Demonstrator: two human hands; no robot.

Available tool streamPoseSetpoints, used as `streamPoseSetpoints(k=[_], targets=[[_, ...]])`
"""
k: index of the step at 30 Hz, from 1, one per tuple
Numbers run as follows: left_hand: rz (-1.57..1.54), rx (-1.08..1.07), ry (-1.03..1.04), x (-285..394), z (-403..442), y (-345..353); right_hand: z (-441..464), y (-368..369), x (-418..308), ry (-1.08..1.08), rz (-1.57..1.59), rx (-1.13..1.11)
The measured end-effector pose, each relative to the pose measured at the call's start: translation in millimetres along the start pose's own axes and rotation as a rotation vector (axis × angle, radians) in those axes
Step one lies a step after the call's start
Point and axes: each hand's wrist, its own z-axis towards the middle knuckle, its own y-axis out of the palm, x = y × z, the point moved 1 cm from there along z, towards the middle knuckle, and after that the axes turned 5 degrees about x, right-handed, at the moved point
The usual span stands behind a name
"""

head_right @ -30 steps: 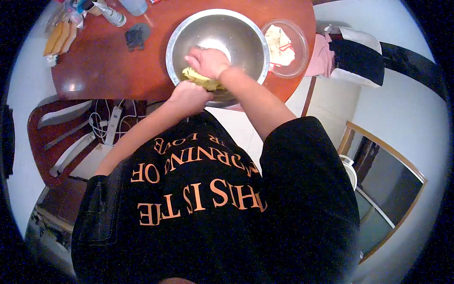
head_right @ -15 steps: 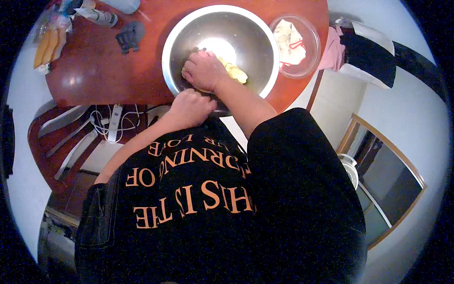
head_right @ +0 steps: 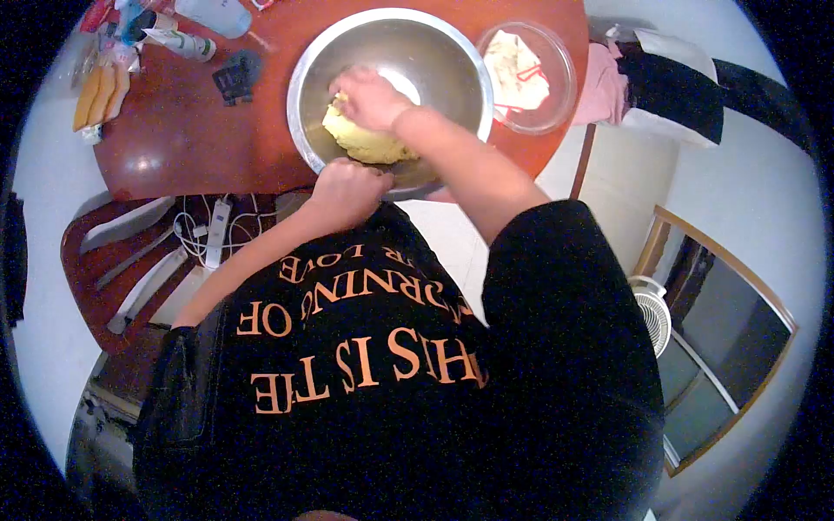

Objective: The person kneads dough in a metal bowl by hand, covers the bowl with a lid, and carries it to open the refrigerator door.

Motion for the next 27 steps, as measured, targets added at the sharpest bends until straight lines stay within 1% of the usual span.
streamPoseSetpoints(k=[3,4,5,6,7,8,10,13,14,16,17,18,20,22,23,24,25,26,27], targets=[[-0.126,0.142,-0.1,23.5,8.7,-2.5,-5.1,-56.6,18.7,0.139,-0.183,0.035],[-0.284,0.025,-0.094,28.7,12.0,-7.2,-7.5,-70.4,30.0,0.187,-0.218,-0.021],[-0.267,0.117,-0.005,30.4,12.7,-8.0,-10.4,-81.8,39.5,0.234,-0.254,-0.077],[-0.25,0.208,0.082,31.5,13.3,-12.2,-11.7,-96.7,30.9,0.309,-0.31,-0.122],[-0.234,0.296,0.167,32.8,11.9,-16.5,-13.7,-102.4,33.5,0.309,-0.321,-0.154],[-0.261,0.102,0.133,29.1,8.5,-18.9,-14.5,-106.4,39.0,0.308,-0.331,-0.186],[-0.152,0.046,0.154,8.2,-2.3,-33.3,-13.9,-107.4,38.3,0.264,-0.396,-0.256],[0.112,-0.067,0.142,-29.1,-17.8,-51.2,-8.7,-100.9,26.6,0.409,-0.445,-0.42],[0.161,-0.032,0.166,-36.8,-23.0,-56.6,-8.1,-92.7,33.1,0.398,-0.479,-0.453],[0.142,-0.156,0.14,-38.9,-21.4,-60.9,-5.8,-77.4,36.4,0.376,-0.548,-0.524],[0.132,-0.217,0.125,-40.0,-20.8,-61.3,-7.2,-72.5,38.5,0.368,-0.58,-0.522],[0.138,-0.13,0.157,-42.5,-23.0,-49.4,-8.8,-76.6,17.0,0.362,-0.614,-0.522],[0.135,-0.079,0.158,-37.9,-24.2,-36.1,-6.7,-70.1,3.4,0.368,-0.648,-0.516],[0.13,-0.052,0.16,-26.5,-22.3,-29.8,-22.1,-49.9,2.6,0.322,-0.649,-0.32],[0.116,-0.086,0.132,-20.0,-20.1,-24.5,-30.1,-41.5,1.2,0.295,-0.651,-0.219],[0.103,-0.12,0.104,-13.3,-17.6,-17.7,-36.4,-36.7,-5.9,0.268,-0.67,-0.244],[0.088,-0.155,0.077,-4.9,-14.3,-17.1,-45.2,-33.8,-12.6,0.27,-0.61,-0.241],[0.055,-0.311,0.03,2.3,-8.2,-16.6,-52.9,-31.8,-18.0,0.269,-0.551,-0.235],[0.029,-0.133,0.04,7.6,-8.3,-10.7,-56.3,-30.1,-19.6,0.266,-0.491,-0.229]])
